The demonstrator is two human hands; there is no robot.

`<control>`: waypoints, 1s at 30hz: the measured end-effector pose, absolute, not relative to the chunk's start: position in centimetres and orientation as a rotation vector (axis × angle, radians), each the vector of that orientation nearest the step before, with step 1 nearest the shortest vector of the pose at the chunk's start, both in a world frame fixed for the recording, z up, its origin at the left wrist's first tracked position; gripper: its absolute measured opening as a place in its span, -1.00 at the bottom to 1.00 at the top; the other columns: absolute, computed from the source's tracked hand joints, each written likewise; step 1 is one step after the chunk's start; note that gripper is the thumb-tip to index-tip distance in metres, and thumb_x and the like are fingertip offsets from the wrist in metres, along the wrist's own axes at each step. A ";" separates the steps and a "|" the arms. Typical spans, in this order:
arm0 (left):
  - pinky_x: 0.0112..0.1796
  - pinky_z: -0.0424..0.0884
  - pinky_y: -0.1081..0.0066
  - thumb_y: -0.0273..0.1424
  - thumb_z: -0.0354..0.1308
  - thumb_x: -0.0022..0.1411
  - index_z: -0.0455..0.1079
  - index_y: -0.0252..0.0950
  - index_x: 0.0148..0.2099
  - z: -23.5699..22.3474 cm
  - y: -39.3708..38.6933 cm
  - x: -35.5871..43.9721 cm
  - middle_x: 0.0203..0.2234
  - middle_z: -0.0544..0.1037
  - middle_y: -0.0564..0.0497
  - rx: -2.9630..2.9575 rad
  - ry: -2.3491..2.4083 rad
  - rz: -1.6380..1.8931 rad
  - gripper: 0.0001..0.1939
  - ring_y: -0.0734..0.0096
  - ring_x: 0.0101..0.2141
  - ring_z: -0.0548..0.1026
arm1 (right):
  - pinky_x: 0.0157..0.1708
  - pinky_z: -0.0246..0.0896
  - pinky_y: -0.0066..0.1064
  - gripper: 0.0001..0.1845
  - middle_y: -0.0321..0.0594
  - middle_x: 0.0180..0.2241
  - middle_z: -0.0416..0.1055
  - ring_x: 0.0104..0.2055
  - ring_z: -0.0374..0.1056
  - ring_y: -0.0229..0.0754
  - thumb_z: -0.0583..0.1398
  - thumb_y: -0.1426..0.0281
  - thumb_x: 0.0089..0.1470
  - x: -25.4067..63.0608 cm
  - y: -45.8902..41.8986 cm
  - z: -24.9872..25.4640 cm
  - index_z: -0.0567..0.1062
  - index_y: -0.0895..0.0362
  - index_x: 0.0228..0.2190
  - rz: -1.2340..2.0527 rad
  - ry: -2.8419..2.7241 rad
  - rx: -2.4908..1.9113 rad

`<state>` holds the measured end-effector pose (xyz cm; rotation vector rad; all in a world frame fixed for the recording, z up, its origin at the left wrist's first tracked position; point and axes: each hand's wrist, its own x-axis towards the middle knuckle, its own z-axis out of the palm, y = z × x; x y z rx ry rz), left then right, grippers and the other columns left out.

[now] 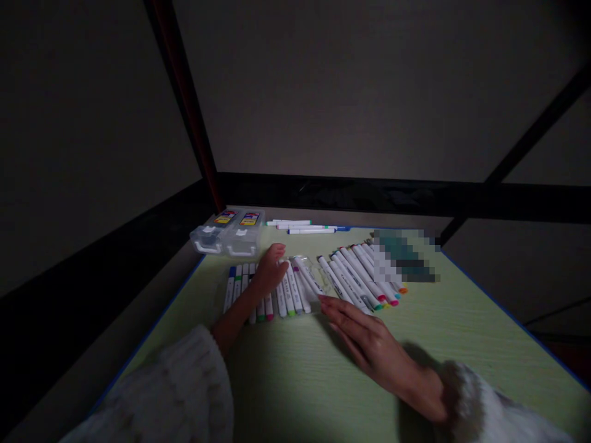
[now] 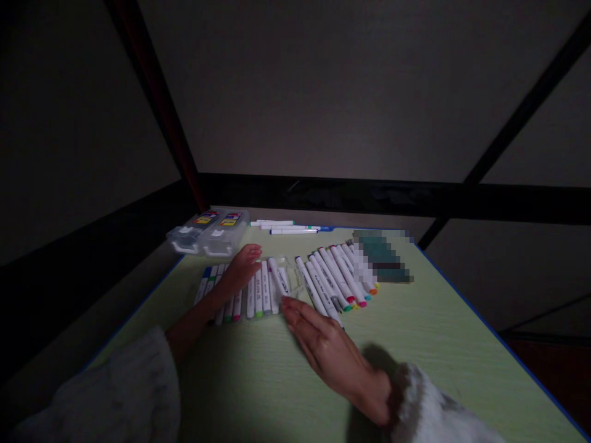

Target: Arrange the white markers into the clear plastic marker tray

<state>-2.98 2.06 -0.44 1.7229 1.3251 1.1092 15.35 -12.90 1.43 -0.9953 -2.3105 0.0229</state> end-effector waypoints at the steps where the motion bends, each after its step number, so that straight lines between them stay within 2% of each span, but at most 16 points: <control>1: -0.04 0.24 0.25 -0.60 -0.01 -0.11 0.22 -0.39 -0.12 -0.3 1.8 -3.1 -0.13 0.39 -0.16 1.833 1.338 1.056 -0.59 0.29 -0.07 0.34 | -0.06 0.27 -0.33 -0.64 0.03 -0.03 0.29 0.00 0.25 -0.19 -0.10 0.51 0.17 15.3 -12.9 1.4 0.29 0.28 -0.03 0.026 -2.301 -1.002; 4: 0.05 0.12 0.19 -0.54 0.02 -0.05 0.18 -0.41 -0.02 0.1 0.8 -3.4 -0.01 0.31 -0.22 2.058 1.386 0.830 -0.54 0.20 0.04 0.23 | -0.06 0.27 -0.35 -0.64 0.03 -0.03 0.30 -0.01 0.26 -0.19 -0.10 0.51 0.17 15.3 -12.9 1.4 0.31 0.28 -0.04 0.015 -2.295 -0.999; 9: 0.06 0.10 0.17 -0.49 0.02 -0.01 0.16 -0.39 0.03 0.4 0.1 -3.6 0.02 0.29 -0.21 2.175 1.344 0.700 -0.52 0.18 0.05 0.21 | -0.08 0.28 -0.35 -0.64 0.04 -0.05 0.31 -0.02 0.28 -0.18 -0.09 0.51 0.17 15.3 -12.9 1.5 0.32 0.30 -0.05 0.014 -2.295 -0.993; 16: 0.00 0.17 0.21 -0.53 0.09 -0.10 0.31 -0.31 -0.18 1.4 -0.6 -4.1 -0.15 0.44 -0.14 2.001 1.316 0.845 -0.66 0.14 -0.06 0.34 | -0.08 0.29 -0.30 -0.62 0.01 -0.03 0.30 -0.03 0.29 -0.17 -0.09 0.51 0.17 15.2 -12.9 1.6 0.28 0.23 0.00 0.040 -2.290 -0.999; 20: -0.04 0.20 0.23 -0.57 0.08 -0.12 0.33 -0.30 -0.20 1.8 -0.8 -4.3 -0.28 0.51 -0.09 1.893 1.404 0.946 -0.67 0.18 -0.14 0.40 | -0.11 0.32 -0.29 -0.62 0.01 -0.04 0.30 -0.04 0.30 -0.16 -0.10 0.50 0.18 15.2 -12.9 1.7 0.27 0.21 0.01 0.029 -2.295 -0.998; 24: -0.16 0.32 0.31 -0.48 0.04 -0.02 0.34 -0.31 -0.22 2.1 -0.4 -4.0 -0.37 0.53 -0.05 1.804 1.322 1.057 -0.76 0.27 -0.25 0.46 | -0.12 0.33 -0.31 -0.63 0.02 -0.04 0.30 -0.05 0.31 -0.16 -0.10 0.50 0.18 15.3 -13.0 1.6 0.28 0.23 -0.01 0.001 -2.318 -1.000; 30: -0.46 0.40 0.45 -0.47 0.06 0.01 0.28 -0.35 -0.23 2.0 -0.3 -2.6 -0.54 0.49 0.03 1.320 1.153 0.958 -0.79 0.45 -0.53 0.48 | -0.16 0.36 -0.32 -0.63 0.03 -0.04 0.31 -0.04 0.29 -0.13 -0.10 0.53 0.17 15.3 -13.0 1.0 0.27 0.25 -0.01 -0.074 -2.356 -0.931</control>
